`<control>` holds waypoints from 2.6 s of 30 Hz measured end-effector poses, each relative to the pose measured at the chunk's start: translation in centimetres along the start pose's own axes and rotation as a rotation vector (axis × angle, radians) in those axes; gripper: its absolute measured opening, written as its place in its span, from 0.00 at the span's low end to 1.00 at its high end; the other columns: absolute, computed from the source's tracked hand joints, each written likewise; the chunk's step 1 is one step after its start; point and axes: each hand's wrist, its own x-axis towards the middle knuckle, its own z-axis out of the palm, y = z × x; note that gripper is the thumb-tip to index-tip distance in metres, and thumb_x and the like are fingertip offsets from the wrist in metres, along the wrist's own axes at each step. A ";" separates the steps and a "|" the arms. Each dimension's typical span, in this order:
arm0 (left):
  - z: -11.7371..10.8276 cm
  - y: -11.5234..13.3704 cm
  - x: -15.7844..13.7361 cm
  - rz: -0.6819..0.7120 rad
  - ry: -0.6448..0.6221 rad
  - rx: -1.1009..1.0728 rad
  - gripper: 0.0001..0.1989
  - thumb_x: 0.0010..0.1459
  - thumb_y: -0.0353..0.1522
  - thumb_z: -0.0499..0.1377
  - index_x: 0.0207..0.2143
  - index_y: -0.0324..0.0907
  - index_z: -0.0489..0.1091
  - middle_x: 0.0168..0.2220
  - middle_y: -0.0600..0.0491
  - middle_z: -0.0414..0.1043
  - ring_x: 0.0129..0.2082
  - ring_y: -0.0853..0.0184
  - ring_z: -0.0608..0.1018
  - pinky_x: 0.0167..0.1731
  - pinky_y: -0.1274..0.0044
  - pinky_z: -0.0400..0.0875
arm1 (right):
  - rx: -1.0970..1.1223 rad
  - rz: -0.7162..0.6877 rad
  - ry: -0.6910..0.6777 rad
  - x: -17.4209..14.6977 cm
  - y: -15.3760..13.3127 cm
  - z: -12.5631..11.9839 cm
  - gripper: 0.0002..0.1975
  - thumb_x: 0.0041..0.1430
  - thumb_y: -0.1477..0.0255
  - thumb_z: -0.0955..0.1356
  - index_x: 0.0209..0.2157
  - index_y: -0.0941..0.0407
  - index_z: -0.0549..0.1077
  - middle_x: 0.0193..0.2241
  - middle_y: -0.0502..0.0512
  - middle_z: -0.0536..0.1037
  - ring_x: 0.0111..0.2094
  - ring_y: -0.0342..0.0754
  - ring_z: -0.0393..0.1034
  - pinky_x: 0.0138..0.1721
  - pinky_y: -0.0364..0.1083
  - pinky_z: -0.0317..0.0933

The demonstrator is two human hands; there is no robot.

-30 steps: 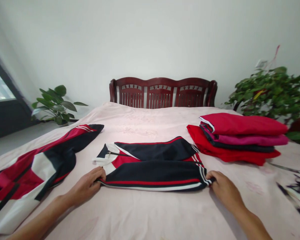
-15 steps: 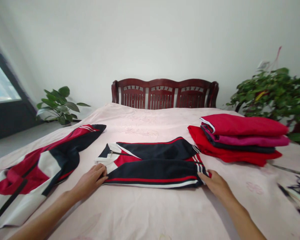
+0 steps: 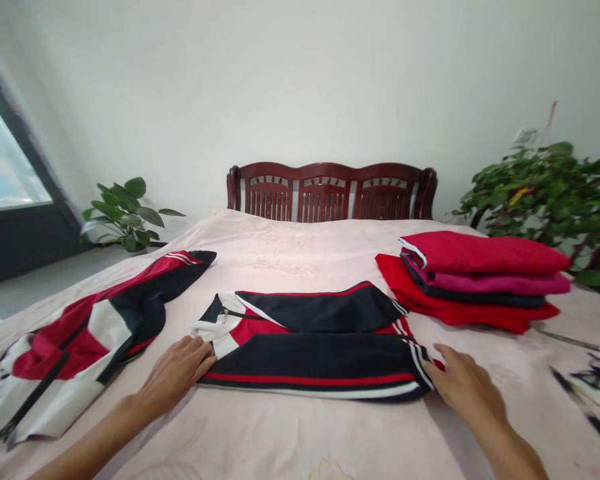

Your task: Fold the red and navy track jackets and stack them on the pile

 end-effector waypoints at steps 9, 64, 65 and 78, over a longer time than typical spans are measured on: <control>1.3 5.6 8.9 -0.042 -0.176 -0.587 0.19 0.65 0.42 0.49 0.33 0.42 0.75 0.34 0.50 0.77 0.35 0.61 0.77 0.39 0.72 0.66 | 0.149 -0.536 -0.158 -2.3 -15.5 1.9 0.19 0.66 0.64 0.59 0.45 0.55 0.78 0.44 0.58 0.80 0.48 0.54 0.71 0.53 0.52 0.62; 7.0 12.7 9.1 0.211 0.083 -0.103 0.30 0.66 0.41 0.54 0.68 0.49 0.54 0.70 0.48 0.52 0.70 0.53 0.56 0.65 0.55 0.53 | -0.277 -0.396 -0.066 -1.6 -11.1 4.3 0.23 0.68 0.62 0.58 0.55 0.58 0.73 0.58 0.62 0.73 0.61 0.61 0.63 0.63 0.65 0.46; 7.1 12.6 9.0 0.193 0.084 -0.098 0.30 0.65 0.41 0.54 0.68 0.49 0.55 0.70 0.47 0.52 0.70 0.52 0.56 0.65 0.55 0.53 | -0.285 -0.323 -0.065 -1.1 -10.4 3.9 0.24 0.68 0.62 0.58 0.55 0.58 0.73 0.57 0.63 0.74 0.60 0.62 0.64 0.62 0.65 0.48; 7.4 11.4 9.4 0.035 0.165 -0.408 0.21 0.67 0.38 0.52 0.60 0.46 0.67 0.66 0.48 0.62 0.66 0.57 0.64 0.64 0.61 0.59 | 0.035 0.251 -0.089 3.8 -6.7 4.1 0.30 0.62 0.54 0.57 0.57 0.52 0.72 0.44 0.67 0.80 0.40 0.61 0.76 0.42 0.59 0.66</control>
